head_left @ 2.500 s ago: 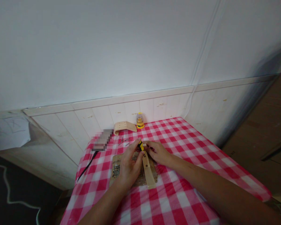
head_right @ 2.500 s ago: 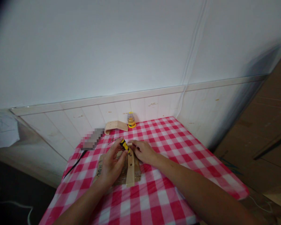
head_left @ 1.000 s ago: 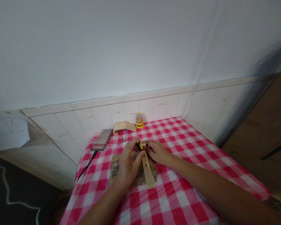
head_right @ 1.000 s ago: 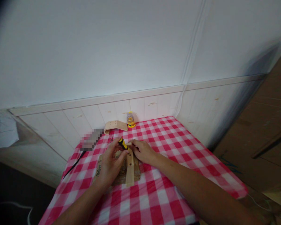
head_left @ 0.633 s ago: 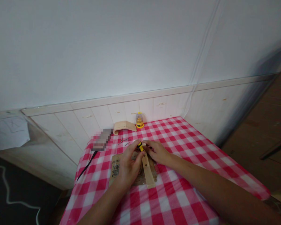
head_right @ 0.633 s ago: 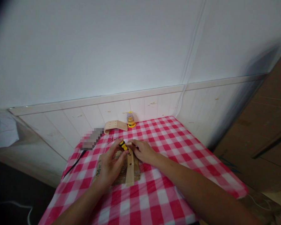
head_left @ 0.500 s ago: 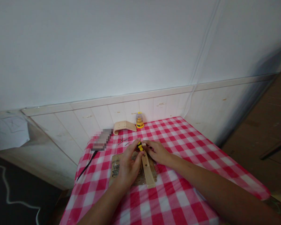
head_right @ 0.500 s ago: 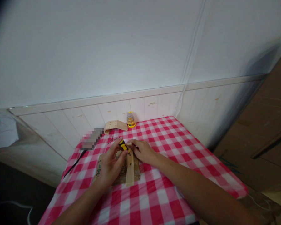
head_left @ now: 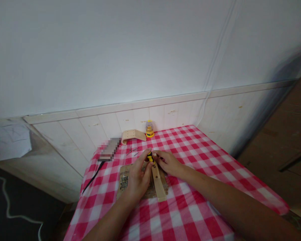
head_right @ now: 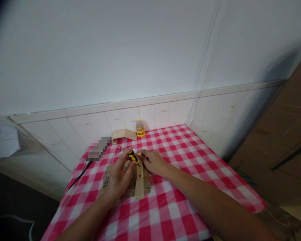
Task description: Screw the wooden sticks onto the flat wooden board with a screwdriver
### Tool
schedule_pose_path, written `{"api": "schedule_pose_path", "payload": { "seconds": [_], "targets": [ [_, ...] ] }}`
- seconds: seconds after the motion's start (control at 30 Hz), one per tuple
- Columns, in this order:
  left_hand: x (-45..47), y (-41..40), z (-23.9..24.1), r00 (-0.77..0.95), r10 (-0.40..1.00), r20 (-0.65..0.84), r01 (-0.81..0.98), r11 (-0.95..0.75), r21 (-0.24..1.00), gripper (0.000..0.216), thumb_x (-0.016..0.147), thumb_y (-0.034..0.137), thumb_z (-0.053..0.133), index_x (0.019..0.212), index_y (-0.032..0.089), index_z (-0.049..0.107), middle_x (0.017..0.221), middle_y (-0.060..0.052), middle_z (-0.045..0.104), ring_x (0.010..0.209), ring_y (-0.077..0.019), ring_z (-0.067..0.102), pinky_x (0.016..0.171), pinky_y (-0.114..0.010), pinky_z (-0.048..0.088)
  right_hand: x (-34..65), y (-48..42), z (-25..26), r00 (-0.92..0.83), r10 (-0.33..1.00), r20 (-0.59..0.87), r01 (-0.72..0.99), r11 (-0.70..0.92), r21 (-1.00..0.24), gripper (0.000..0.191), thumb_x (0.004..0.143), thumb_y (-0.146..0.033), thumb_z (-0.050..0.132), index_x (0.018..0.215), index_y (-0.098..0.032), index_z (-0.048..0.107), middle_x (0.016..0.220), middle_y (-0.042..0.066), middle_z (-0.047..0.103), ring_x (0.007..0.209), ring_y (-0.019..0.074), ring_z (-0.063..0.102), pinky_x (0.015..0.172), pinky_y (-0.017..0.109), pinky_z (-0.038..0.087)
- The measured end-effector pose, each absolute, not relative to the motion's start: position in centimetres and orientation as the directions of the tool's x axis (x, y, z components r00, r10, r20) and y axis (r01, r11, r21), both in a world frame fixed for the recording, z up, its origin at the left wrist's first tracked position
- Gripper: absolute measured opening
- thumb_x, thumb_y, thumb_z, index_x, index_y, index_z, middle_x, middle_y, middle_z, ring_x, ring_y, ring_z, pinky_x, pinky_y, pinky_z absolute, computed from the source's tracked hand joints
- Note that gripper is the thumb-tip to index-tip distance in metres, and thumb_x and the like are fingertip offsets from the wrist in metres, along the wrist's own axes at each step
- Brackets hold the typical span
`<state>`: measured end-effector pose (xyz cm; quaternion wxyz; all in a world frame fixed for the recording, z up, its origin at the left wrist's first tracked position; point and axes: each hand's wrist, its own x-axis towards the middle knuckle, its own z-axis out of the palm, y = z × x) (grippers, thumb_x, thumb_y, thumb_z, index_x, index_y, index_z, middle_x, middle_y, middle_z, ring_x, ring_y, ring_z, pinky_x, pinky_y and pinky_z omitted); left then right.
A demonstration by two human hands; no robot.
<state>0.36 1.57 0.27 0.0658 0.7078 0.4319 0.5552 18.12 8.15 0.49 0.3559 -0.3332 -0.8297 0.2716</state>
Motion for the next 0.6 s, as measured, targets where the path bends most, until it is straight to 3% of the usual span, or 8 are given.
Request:
{"api": "schedule_pose_path", "payload": {
  "seconds": [0.37, 0.6],
  "targets": [
    [0.33, 1.64, -0.42, 0.012, 0.722, 0.691, 0.477, -0.612, 0.631, 0.041, 0.098, 0.017, 0.055, 0.138, 0.025, 0.056, 0.132, -0.009, 0.071, 0.12, -0.0225, 0.07, 0.1, -0.037, 0.059, 18.09, 8.25, 0.3, -0.53, 0.736, 0.421, 0.334, 0.638, -0.694, 0.029, 0.107, -0.033, 0.046, 0.11, -0.018, 0.071, 0.089, 0.006, 0.077, 0.077, 0.0194, 0.069, 0.069, 0.028, 0.05],
    [0.52, 1.57, -0.27, -0.197, 0.745, 0.638, 0.28, -0.581, 0.764, 0.05, 0.099, 0.027, 0.062, 0.147, 0.026, 0.048, 0.126, -0.011, 0.068, 0.112, -0.0235, 0.07, 0.098, -0.041, 0.058, 18.09, 8.12, 0.71, -0.54, 0.74, 0.401, 0.37, 0.637, -0.677, 0.029, 0.107, -0.033, 0.045, 0.106, -0.019, 0.07, 0.094, 0.007, 0.077, 0.081, 0.0197, 0.07, 0.071, 0.028, 0.051]
  ]
}}
